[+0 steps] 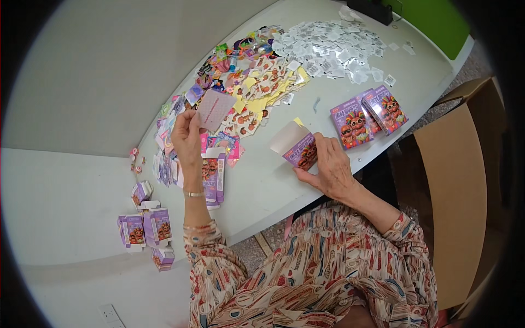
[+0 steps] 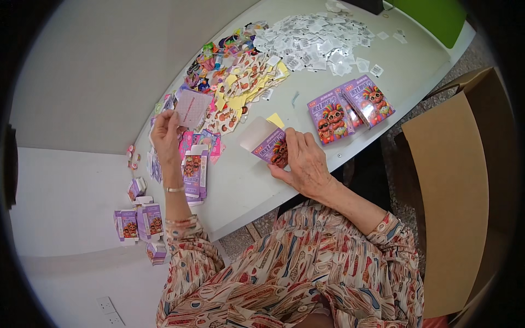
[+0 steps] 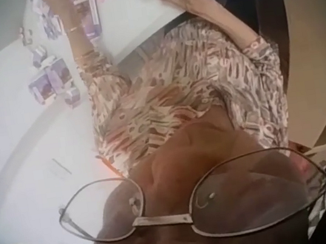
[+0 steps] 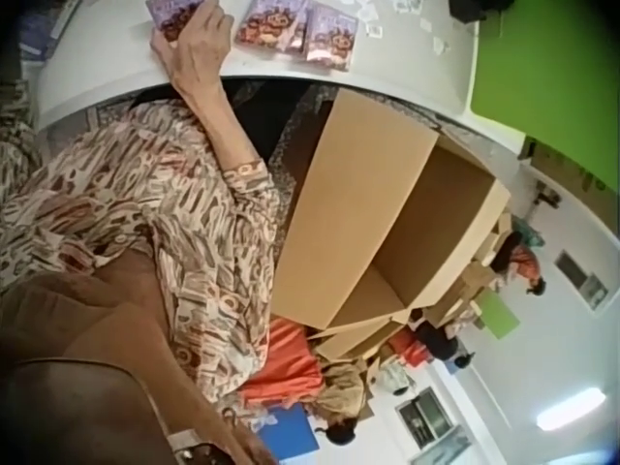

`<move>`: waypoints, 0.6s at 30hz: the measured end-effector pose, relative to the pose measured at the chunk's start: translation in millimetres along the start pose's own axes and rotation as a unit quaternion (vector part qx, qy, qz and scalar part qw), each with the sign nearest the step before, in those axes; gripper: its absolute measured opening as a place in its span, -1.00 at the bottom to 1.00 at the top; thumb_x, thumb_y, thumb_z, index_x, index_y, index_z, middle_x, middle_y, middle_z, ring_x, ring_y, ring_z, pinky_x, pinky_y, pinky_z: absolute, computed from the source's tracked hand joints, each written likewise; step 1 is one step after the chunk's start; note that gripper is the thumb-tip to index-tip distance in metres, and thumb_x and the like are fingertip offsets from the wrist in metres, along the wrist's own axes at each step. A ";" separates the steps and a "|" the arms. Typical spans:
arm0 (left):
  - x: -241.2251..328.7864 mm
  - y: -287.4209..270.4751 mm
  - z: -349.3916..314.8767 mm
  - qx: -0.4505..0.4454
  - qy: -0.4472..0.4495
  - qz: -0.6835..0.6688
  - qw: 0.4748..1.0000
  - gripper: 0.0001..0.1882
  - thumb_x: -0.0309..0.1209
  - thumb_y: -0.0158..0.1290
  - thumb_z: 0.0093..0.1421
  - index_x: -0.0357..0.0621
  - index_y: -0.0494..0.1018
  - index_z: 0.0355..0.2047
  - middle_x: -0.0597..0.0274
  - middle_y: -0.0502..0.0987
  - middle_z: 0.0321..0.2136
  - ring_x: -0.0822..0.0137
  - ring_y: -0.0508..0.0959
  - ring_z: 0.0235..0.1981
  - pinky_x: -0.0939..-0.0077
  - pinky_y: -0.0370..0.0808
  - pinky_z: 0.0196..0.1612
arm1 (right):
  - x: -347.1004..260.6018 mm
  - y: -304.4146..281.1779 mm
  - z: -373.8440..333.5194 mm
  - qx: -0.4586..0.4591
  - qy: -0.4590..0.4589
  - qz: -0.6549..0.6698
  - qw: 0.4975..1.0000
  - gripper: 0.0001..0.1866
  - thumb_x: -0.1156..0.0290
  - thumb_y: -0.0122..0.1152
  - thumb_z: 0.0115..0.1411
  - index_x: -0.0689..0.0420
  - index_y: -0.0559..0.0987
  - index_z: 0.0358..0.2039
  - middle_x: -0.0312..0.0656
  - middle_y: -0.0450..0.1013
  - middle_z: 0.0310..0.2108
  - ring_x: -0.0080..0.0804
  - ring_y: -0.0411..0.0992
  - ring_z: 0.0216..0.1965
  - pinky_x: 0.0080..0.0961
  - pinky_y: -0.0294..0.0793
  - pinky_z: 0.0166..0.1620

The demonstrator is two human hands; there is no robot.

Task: Sorting and organizing miniature toy collectibles and their packaging on a desk.

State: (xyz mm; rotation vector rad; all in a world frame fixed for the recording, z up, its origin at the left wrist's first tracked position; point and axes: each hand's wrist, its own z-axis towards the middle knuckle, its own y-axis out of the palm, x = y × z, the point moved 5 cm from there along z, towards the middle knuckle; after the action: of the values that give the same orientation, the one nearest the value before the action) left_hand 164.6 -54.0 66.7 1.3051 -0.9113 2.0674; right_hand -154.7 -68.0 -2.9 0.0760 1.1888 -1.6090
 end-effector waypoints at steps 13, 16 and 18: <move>81.4 48.1 -50.1 -0.124 0.060 0.152 0.979 -0.91 -0.51 0.17 0.17 -0.27 0.50 -0.34 0.38 0.51 -0.57 0.63 0.39 -0.57 0.69 0.34 -0.50 | -1.5 -4.8 -0.7 -0.010 0.009 -0.009 1.000 -0.12 0.21 0.48 -0.13 0.47 0.22 0.06 0.07 0.36 -0.24 -0.06 0.32 -0.25 -0.28 0.39 -0.16; 77.1 44.4 -51.2 -0.134 0.033 0.150 0.979 -0.88 -0.50 0.20 0.15 -0.27 0.48 -0.40 0.41 0.48 -0.58 0.65 0.36 -0.57 0.71 0.30 -0.52 | -2.4 -6.6 0.5 -0.015 0.001 -0.024 1.000 -0.11 0.20 0.48 -0.14 0.47 0.22 0.06 0.07 0.35 -0.25 -0.06 0.32 -0.24 -0.27 0.39 -0.15; 86.1 43.5 -53.3 -0.153 0.085 0.136 0.975 -0.90 -0.49 0.17 0.19 -0.24 0.48 -0.34 0.42 0.51 -0.55 0.66 0.40 -0.54 0.76 0.31 -0.47 | -2.3 -7.5 1.4 -0.029 0.012 -0.016 0.999 -0.11 0.20 0.48 -0.14 0.46 0.22 0.05 0.07 0.35 -0.25 -0.06 0.32 -0.24 -0.28 0.39 -0.16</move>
State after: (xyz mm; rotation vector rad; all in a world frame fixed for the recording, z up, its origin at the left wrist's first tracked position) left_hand 69.0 -34.0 117.7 0.8671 -1.3273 2.0917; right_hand -158.7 -68.0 4.0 0.0388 1.2597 -1.6041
